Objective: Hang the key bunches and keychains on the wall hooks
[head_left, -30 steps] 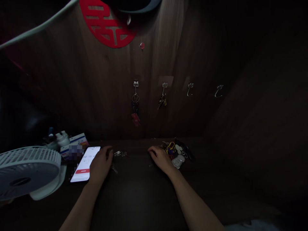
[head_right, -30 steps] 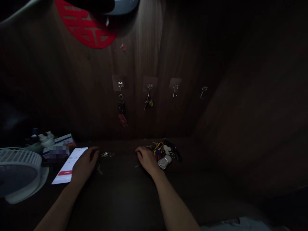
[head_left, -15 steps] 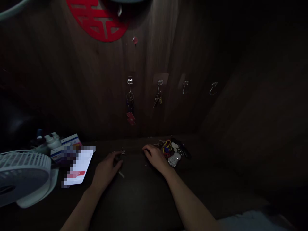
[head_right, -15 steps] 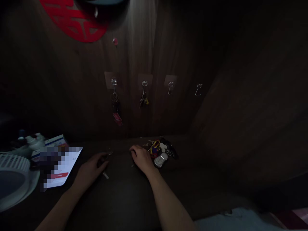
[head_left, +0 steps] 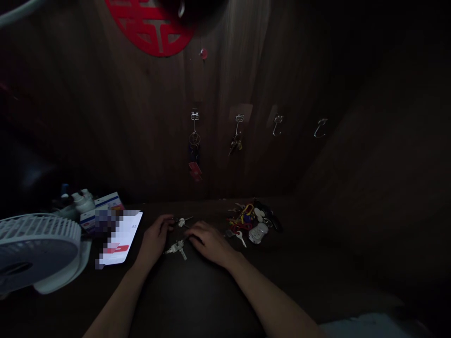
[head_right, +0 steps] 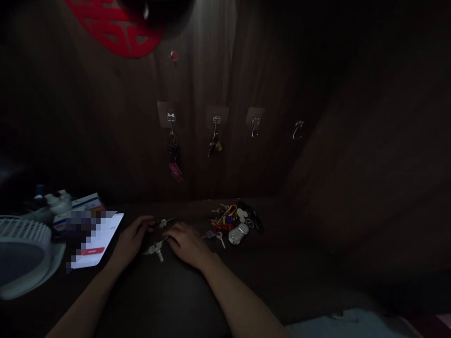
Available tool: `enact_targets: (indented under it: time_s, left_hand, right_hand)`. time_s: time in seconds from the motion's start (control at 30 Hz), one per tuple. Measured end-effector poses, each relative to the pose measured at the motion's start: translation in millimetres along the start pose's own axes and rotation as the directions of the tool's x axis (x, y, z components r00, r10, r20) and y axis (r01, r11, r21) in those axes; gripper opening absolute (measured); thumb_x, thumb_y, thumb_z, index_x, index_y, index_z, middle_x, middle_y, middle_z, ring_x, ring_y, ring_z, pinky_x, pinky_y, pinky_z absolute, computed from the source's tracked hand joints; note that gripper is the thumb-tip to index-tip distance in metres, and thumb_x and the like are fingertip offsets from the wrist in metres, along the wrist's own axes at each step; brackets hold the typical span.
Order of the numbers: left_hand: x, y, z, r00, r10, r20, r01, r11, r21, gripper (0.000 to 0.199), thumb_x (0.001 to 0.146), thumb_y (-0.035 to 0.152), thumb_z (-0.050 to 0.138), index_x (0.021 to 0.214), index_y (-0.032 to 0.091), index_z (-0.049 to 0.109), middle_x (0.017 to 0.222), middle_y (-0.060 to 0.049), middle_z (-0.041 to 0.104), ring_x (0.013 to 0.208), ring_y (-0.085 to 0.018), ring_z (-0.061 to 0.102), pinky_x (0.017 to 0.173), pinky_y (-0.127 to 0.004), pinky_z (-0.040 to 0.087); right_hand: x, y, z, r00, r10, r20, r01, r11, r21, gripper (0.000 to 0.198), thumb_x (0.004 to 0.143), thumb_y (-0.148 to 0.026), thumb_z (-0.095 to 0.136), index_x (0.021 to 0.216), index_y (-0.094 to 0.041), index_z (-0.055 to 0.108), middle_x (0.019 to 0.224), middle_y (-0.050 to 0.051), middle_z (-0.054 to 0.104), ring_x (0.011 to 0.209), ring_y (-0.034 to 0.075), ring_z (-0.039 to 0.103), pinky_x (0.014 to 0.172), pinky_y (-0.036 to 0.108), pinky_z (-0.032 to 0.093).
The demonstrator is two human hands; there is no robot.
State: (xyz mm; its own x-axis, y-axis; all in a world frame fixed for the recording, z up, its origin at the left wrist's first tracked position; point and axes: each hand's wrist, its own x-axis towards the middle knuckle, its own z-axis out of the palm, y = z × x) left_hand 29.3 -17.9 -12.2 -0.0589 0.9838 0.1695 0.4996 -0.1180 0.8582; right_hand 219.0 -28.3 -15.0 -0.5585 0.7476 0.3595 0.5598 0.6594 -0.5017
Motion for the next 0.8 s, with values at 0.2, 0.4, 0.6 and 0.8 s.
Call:
enact_targets:
  time_s: [0.2, 0.4, 0.6, 0.8]
  left_hand:
    - [1, -6, 2, 0.998, 0.028, 0.051, -0.03, 0.998, 0.046, 0.028, 0.082, 0.028, 0.036, 0.097, 0.021, 0.058, 0.09, -0.003, 0.071, 0.08, -0.018, 0.068, 0.076, -0.031, 0.051]
    - [-2, -2, 2, 0.991, 0.071, 0.117, -0.083, 0.991, 0.103, 0.027, 0.081, 0.027, 0.038, 0.092, 0.023, 0.063, 0.091, -0.002, 0.072, 0.088, -0.019, 0.066, 0.08, -0.03, 0.048]
    - [-6, 5, 3, 0.976, 0.134, 0.17, -0.143, 0.989, 0.044, 0.025, 0.081, 0.028, 0.041, 0.09, 0.024, 0.064, 0.09, -0.001, 0.07, 0.089, -0.018, 0.064, 0.082, -0.03, 0.047]
    - [-12, 12, 11, 0.953, 0.174, 0.247, -0.15, 0.982, -0.112, 0.024, 0.082, 0.033, 0.048, 0.1, 0.024, 0.061, 0.1, -0.002, 0.069, 0.094, -0.018, 0.062, 0.087, -0.034, 0.047]
  right_hand:
    - [5, -15, 14, 0.999, 0.014, 0.042, -0.011, 0.997, -0.073, 0.019, 0.085, -0.029, 0.055, 0.101, -0.024, 0.061, 0.1, 0.005, 0.06, 0.097, 0.02, 0.05, 0.086, 0.036, 0.037]
    - [4, -16, 20, 0.998, 0.006, 0.061, 0.0, 0.995, -0.095, 0.015, 0.08, -0.023, 0.06, 0.095, -0.023, 0.059, 0.099, 0.004, 0.059, 0.097, 0.02, 0.049, 0.084, 0.035, 0.035]
    - [6, -8, 17, 0.995, 0.095, -0.039, -0.094, 0.995, 0.019, 0.011, 0.073, -0.011, 0.058, 0.078, -0.02, 0.059, 0.084, 0.001, 0.059, 0.086, 0.017, 0.051, 0.079, 0.029, 0.037]
    - [13, -3, 9, 0.905, 0.406, -0.129, -0.291, 0.811, 0.508, 0.007, 0.076, -0.02, 0.054, 0.072, -0.019, 0.059, 0.065, -0.003, 0.056, 0.063, 0.011, 0.051, 0.06, 0.022, 0.039]
